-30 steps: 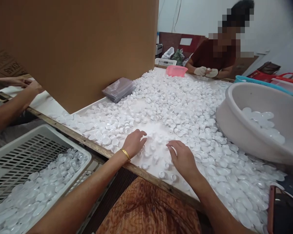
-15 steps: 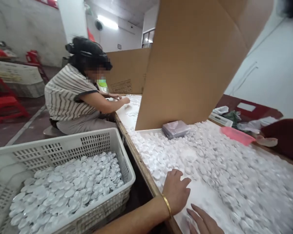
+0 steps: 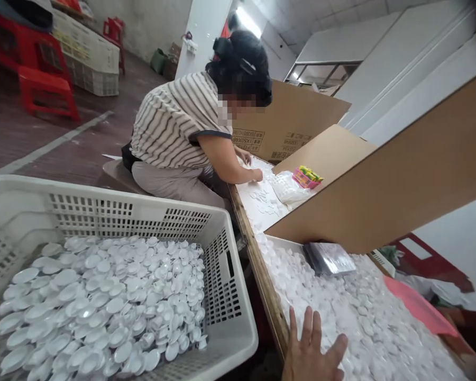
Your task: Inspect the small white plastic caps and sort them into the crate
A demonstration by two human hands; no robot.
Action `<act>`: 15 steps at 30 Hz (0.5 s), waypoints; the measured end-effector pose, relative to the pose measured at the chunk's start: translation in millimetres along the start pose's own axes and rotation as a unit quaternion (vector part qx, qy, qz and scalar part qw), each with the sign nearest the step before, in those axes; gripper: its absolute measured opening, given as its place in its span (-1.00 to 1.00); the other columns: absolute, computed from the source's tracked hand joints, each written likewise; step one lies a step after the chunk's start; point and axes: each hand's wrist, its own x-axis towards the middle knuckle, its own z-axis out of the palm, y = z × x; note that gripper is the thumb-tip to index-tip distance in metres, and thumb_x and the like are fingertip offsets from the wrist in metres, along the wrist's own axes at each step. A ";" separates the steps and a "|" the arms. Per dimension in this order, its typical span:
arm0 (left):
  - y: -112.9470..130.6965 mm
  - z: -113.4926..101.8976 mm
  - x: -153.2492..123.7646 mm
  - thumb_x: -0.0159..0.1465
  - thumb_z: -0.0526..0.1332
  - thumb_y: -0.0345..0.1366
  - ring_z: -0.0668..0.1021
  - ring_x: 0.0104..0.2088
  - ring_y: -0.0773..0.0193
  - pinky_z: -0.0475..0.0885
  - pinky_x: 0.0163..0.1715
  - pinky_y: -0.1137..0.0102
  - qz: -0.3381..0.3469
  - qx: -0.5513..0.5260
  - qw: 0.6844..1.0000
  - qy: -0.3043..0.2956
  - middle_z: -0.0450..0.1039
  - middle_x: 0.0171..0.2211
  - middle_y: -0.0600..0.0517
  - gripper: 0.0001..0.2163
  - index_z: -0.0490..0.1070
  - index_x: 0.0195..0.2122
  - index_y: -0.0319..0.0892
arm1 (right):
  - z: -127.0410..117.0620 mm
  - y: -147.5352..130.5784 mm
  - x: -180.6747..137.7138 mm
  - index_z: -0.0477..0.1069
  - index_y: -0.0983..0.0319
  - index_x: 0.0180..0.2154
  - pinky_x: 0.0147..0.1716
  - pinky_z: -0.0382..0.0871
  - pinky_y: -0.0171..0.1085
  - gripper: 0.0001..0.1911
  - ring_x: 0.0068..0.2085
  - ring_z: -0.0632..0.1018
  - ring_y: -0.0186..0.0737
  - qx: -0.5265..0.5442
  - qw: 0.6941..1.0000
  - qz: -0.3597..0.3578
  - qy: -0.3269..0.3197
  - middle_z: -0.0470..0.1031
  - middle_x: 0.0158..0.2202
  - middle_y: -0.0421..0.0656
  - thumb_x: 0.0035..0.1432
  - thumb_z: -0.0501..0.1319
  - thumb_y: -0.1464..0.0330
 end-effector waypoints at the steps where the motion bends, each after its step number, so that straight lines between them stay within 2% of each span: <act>1: -1.4 2.9 0.3 0.23 -0.02 0.00 0.11 0.22 -0.05 0.10 0.09 -0.08 -0.003 -0.002 1.000 0.001 0.19 0.17 -0.04 -0.49 -0.01 0.21 0.14 | 3.4 0.4 6.0 0.13 -0.17 0.13 -0.04 0.14 0.33 -0.36 0.23 0.05 0.22 -0.004 1.000 -0.009 -0.007 0.23 0.15 -0.32 -0.05 0.12 0.18; 3: -3.1 8.4 0.5 0.21 0.01 0.02 0.14 0.21 -0.05 0.13 0.09 -0.08 -0.008 -0.009 1.000 0.004 0.22 0.15 -0.04 -0.50 0.06 0.19 0.13 | 2.0 6.3 10.5 0.16 -0.13 0.12 -0.02 0.13 0.32 -0.37 0.25 0.00 0.21 -0.011 0.999 -0.028 -0.020 0.21 0.17 -0.29 -0.05 0.13 0.21; 6: -2.9 14.8 0.9 0.19 0.05 0.03 0.15 0.21 -0.06 0.17 0.08 -0.09 -0.007 -0.024 1.000 0.008 0.22 0.15 -0.04 -0.49 0.11 0.17 0.11 | -7.6 16.7 8.9 0.17 -0.17 0.10 -0.01 0.13 0.31 -0.39 0.25 0.00 0.17 -0.020 0.998 -0.050 -0.036 0.20 0.17 -0.31 -0.05 0.13 0.26; 9: -1.0 16.2 3.4 0.17 0.09 0.01 0.14 0.21 -0.07 0.17 0.07 -0.14 -0.017 -0.045 0.999 -0.008 0.19 0.17 -0.03 -0.48 0.11 0.17 0.11 | -3.0 12.6 9.9 0.11 -0.21 0.12 0.01 0.12 0.32 -0.34 0.25 0.02 0.16 -0.037 0.998 -0.045 -0.028 0.19 0.17 -0.34 -0.05 0.14 0.26; 12: -1.1 9.1 6.8 0.18 0.10 -0.03 0.10 0.22 -0.09 0.16 0.04 -0.21 -0.030 -0.063 0.997 -0.036 0.15 0.19 -0.08 -0.49 0.12 0.17 0.07 | 12.4 0.4 8.5 0.03 -0.32 0.13 0.01 0.15 0.29 -0.28 0.25 0.01 0.11 -0.060 0.998 -0.022 0.001 0.18 0.17 -0.43 -0.07 0.17 0.24; 15: -3.9 -4.1 8.5 0.21 0.08 -0.06 0.06 0.24 -0.10 0.18 0.02 -0.23 -0.012 -0.074 0.996 -0.054 0.08 0.21 -0.16 -0.52 0.15 0.16 0.00 | 12.8 -1.6 -12.2 -0.01 -0.25 0.17 0.01 0.19 0.23 -0.30 0.24 0.04 0.07 -0.077 0.997 0.001 0.020 0.22 0.15 -0.37 -0.02 0.14 0.23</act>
